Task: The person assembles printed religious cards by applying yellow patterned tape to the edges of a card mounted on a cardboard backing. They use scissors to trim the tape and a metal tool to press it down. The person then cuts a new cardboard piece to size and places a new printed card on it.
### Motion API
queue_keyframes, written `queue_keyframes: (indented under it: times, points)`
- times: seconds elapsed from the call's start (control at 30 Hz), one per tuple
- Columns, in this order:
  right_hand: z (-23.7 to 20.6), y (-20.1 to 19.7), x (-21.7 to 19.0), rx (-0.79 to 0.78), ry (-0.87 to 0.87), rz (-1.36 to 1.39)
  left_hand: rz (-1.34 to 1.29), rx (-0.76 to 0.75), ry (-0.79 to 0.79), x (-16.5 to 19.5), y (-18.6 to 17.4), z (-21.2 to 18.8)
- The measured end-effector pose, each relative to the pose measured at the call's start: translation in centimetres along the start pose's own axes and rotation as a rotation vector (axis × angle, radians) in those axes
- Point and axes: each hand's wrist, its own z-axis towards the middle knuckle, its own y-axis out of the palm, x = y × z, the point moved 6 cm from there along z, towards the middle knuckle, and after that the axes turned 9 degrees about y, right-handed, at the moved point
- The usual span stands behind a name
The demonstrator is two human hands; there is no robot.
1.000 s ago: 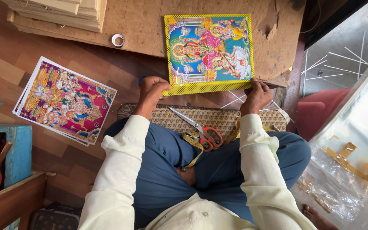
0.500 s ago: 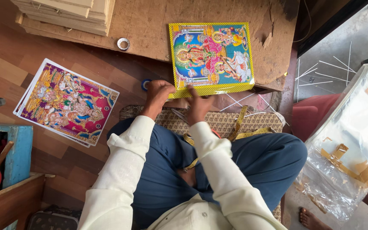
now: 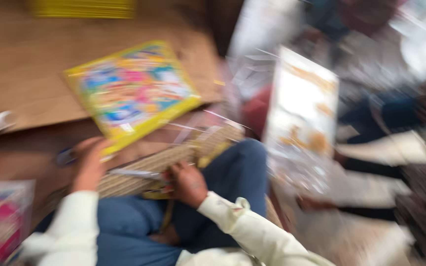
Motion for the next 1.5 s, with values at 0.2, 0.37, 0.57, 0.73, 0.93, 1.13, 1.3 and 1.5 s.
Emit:
queue_keyframes:
  times: [0.2, 0.37, 0.57, 0.73, 0.93, 1.13, 1.3, 1.5]
  points:
    - [-3.4, -0.5, 0.3, -0.168, 0.122, -0.029, 0.088, -0.013, 0.093, 1.5, 2.4, -0.8]
    - [-2.8, -0.6, 0.7, -0.170, 0.202, 0.020, 0.264, 0.018, 0.158, 1.9, 3.4, -1.5]
    - [-2.3, 0.5, 2.0, -0.513, 0.561, 0.514, 0.207, 0.021, 0.096, 2.3, 3.0, -1.4]
    - [-4.5, 5.6, 2.2, -0.625, 0.775, 1.032, 0.102, -0.005, 0.183, 1.7, 2.5, -0.2]
    - [-2.3, 9.9, 0.6, -0.597, 0.615, 1.265, 0.111, 0.049, 0.238, 1.4, 0.2, 0.9]
    - [-0.1, 8.2, -3.1, -0.668, 0.686, 1.174, 0.195, 0.052, 0.177, 2.2, -0.4, 0.5]
    - [2.0, 7.8, -5.2, -0.651, 0.639, 1.250, 0.170, 0.078, 0.122, 2.9, -0.4, 0.2]
    - [2.5, 8.3, -4.8, -0.591, 0.684, 1.182, 0.134, 0.065, 0.078, 3.2, -0.4, -0.2]
